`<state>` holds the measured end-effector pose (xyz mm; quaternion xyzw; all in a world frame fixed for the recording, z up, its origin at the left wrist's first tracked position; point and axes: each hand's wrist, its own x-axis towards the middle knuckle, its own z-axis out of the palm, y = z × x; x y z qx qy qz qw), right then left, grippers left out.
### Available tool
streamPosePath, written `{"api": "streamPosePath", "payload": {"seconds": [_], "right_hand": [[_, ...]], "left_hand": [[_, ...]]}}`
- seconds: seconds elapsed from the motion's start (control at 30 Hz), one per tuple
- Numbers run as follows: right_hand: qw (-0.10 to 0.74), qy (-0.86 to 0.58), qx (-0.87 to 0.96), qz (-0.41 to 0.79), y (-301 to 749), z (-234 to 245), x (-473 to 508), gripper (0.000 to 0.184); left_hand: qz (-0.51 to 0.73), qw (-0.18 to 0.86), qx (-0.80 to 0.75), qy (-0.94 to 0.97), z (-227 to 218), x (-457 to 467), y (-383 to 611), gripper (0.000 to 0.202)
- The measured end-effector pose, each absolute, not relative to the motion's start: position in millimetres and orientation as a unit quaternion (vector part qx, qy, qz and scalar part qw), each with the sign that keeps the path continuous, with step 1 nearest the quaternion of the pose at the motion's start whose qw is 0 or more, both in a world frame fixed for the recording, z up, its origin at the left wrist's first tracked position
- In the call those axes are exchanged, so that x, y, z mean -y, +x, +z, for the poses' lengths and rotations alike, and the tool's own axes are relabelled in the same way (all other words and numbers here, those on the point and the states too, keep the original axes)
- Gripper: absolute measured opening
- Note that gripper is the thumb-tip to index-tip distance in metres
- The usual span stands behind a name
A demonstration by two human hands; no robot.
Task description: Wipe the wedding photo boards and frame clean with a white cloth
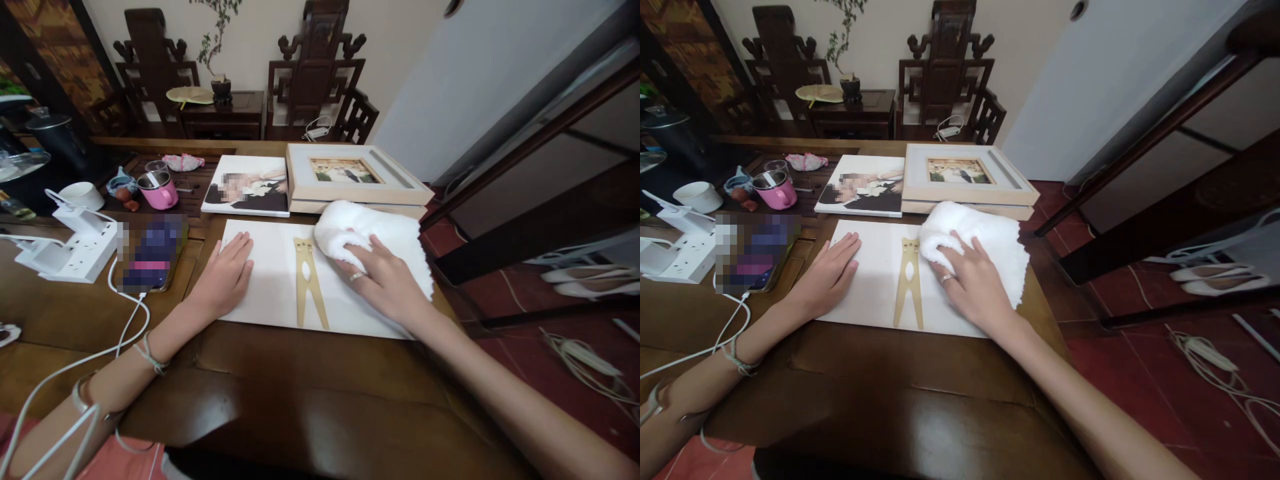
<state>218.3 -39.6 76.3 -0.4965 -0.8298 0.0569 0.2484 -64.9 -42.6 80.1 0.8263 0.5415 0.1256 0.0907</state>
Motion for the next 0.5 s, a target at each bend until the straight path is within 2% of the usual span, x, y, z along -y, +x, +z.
{"api": "streamPosePath", "payload": {"seconds": [0.13, 0.33, 0.5], "right_hand": [[0.248, -0.479, 0.841, 0.042, 199.8, 81.8, 71.1, 0.026], [0.233, -0.287, 0.922, 0.111, 197.4, 99.3, 139.1, 0.033], [0.181, -0.253, 0.943, 0.119, 213.1, 96.9, 107.2, 0.030]], "left_hand": [[0.125, 0.089, -0.538, 0.829, 83.1, 41.7, -57.7, 0.049], [0.119, 0.083, -0.542, 0.828, 90.8, 48.3, -58.4, 0.050], [0.120, 0.084, -0.540, 0.829, 83.5, 47.0, -56.0, 0.049]]}}
